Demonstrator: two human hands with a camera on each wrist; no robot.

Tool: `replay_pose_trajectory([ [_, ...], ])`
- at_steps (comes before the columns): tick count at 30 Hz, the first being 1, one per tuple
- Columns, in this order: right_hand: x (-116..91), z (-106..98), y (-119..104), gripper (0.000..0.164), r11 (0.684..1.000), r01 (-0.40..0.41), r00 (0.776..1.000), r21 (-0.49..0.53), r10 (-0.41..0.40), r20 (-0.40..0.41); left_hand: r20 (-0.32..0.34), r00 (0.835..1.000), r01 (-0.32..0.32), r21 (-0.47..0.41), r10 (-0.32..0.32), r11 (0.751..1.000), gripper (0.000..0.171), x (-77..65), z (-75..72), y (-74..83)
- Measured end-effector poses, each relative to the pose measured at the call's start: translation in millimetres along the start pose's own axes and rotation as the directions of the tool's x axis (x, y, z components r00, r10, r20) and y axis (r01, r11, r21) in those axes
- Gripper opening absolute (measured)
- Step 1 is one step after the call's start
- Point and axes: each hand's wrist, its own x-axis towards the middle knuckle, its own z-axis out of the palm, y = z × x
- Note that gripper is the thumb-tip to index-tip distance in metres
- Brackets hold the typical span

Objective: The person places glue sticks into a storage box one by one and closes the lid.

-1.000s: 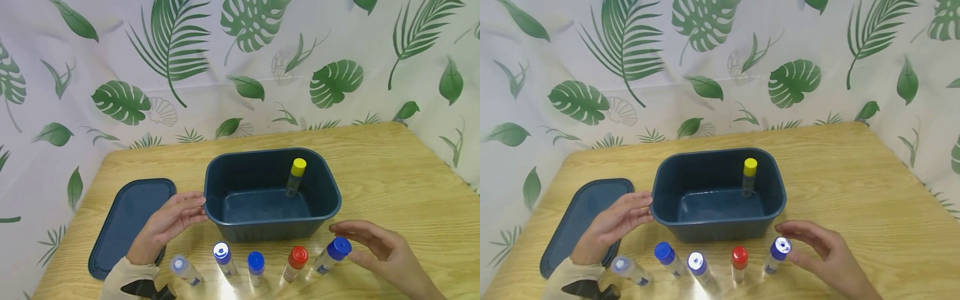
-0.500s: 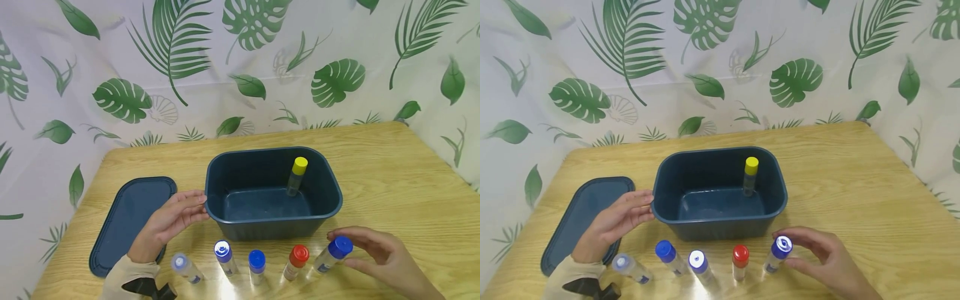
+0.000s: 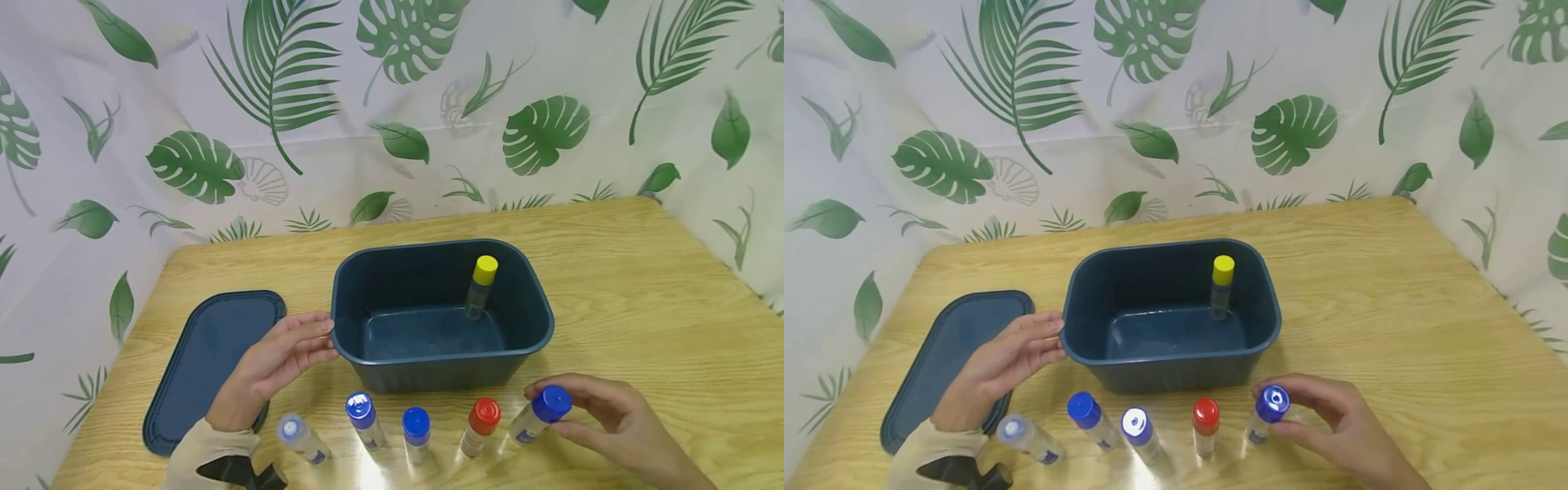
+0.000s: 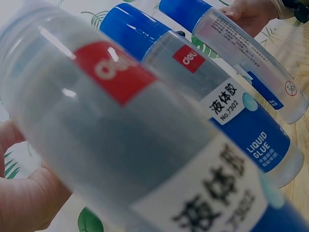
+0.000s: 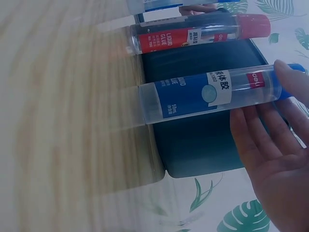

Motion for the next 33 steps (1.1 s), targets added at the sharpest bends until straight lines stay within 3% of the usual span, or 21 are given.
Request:
replay_pose_trajectory([
  [7, 0.2, 2.2, -1.2, 0.047, 0.997, -0.049, 0.998, -0.059, 0.047, -0.031, -0.001, 1.0, -0.004, 0.005, 0.004, 1.0, 0.021, -0.4, -0.3, 0.5],
  [21, 0.1, 3.0, -2.7, 0.045, 0.993, -0.05, 0.997, -0.11, 0.044, -0.056, 0.017, 1.0, -0.002, -0.025, 0.003, 1.0, 0.022, 0.1, -2.5, 0.0],
  [33, 0.9, 0.7, -2.0, 0.045, 0.997, -0.03, 0.998, -0.078, 0.026, -0.053, 0.008, 1.0, 0.006, -0.021, -0.006, 1.0, 0.021, 0.4, -0.9, 0.0],
])
